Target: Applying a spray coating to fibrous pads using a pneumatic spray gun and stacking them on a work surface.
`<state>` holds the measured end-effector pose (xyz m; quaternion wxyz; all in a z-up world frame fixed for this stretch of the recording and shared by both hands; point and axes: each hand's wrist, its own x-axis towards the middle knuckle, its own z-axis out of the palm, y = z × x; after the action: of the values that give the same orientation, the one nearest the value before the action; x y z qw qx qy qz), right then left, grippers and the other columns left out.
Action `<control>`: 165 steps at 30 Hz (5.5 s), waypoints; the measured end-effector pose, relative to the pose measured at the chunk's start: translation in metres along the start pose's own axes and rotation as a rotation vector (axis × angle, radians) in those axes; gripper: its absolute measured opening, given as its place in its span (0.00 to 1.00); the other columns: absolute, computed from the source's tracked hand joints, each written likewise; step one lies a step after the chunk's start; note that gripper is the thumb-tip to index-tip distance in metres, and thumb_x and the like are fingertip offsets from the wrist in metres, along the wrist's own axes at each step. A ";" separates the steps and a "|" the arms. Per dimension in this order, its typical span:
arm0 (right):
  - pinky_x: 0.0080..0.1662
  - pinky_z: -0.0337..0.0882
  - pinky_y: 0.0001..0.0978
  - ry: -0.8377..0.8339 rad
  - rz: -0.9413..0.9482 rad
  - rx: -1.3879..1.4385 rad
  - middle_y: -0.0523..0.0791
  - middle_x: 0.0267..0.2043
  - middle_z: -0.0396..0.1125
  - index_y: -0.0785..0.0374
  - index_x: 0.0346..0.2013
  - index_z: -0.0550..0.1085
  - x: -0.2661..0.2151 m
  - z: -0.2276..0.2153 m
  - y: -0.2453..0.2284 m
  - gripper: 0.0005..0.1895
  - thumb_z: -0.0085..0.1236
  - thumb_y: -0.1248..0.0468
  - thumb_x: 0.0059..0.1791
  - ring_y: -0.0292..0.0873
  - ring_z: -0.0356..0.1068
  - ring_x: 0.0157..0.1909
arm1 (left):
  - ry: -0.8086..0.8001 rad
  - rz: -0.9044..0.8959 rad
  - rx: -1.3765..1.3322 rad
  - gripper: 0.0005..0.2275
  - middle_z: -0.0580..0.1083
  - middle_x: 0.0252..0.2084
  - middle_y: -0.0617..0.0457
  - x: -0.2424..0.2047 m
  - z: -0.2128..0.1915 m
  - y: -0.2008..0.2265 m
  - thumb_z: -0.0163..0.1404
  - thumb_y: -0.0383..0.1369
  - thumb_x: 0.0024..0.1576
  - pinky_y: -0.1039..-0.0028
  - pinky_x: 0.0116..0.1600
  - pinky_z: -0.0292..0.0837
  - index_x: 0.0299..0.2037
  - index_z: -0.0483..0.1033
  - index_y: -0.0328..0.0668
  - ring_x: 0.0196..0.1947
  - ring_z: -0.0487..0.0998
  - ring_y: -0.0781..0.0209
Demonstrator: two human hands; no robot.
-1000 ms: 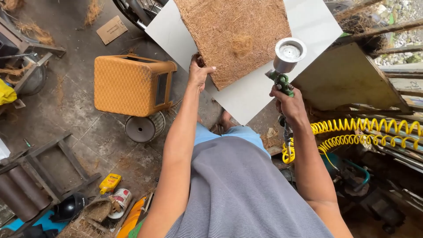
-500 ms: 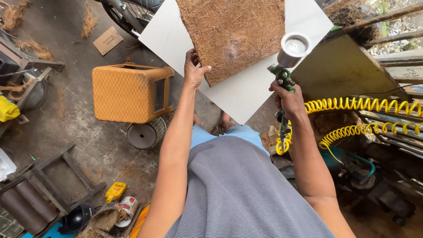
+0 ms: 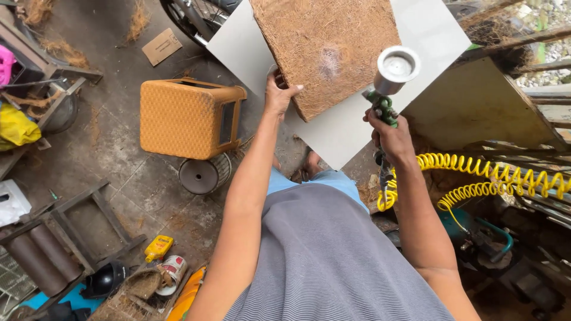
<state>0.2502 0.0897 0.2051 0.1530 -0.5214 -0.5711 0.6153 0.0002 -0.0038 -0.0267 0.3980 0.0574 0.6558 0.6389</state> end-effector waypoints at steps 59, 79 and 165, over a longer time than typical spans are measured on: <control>0.25 0.61 0.25 0.531 0.233 0.242 0.44 0.12 0.58 0.58 0.23 0.71 -0.075 0.068 0.114 0.15 0.60 0.56 0.50 0.37 0.61 0.16 | -0.420 -0.396 -0.213 0.18 0.77 0.38 0.42 -0.006 0.023 0.054 0.62 0.23 0.51 0.51 0.52 0.81 0.50 0.74 0.45 0.40 0.82 0.43; 0.21 0.64 0.23 0.883 0.299 0.295 0.42 0.15 0.62 0.60 0.25 0.74 -0.077 -0.031 0.169 0.18 0.57 0.52 0.54 0.33 0.62 0.14 | -0.468 -0.414 -0.308 0.12 0.79 0.41 0.41 -0.020 0.063 0.106 0.60 0.24 0.53 0.54 0.54 0.81 0.45 0.77 0.45 0.42 0.83 0.43; 0.21 0.65 0.24 0.730 0.131 0.452 0.50 0.39 0.71 0.66 0.49 0.72 -0.082 -0.115 0.208 0.15 0.56 0.56 0.57 0.30 0.60 0.16 | -0.149 -0.508 0.182 0.25 0.69 0.58 0.40 -0.018 -0.027 -0.006 0.58 0.27 0.54 0.56 0.61 0.71 0.62 0.64 0.44 0.55 0.73 0.47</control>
<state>0.4626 0.0252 0.0866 0.4160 -0.6933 -0.2963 0.5083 -0.0007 -0.0366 -0.0271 0.5858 -0.0264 0.6727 0.4512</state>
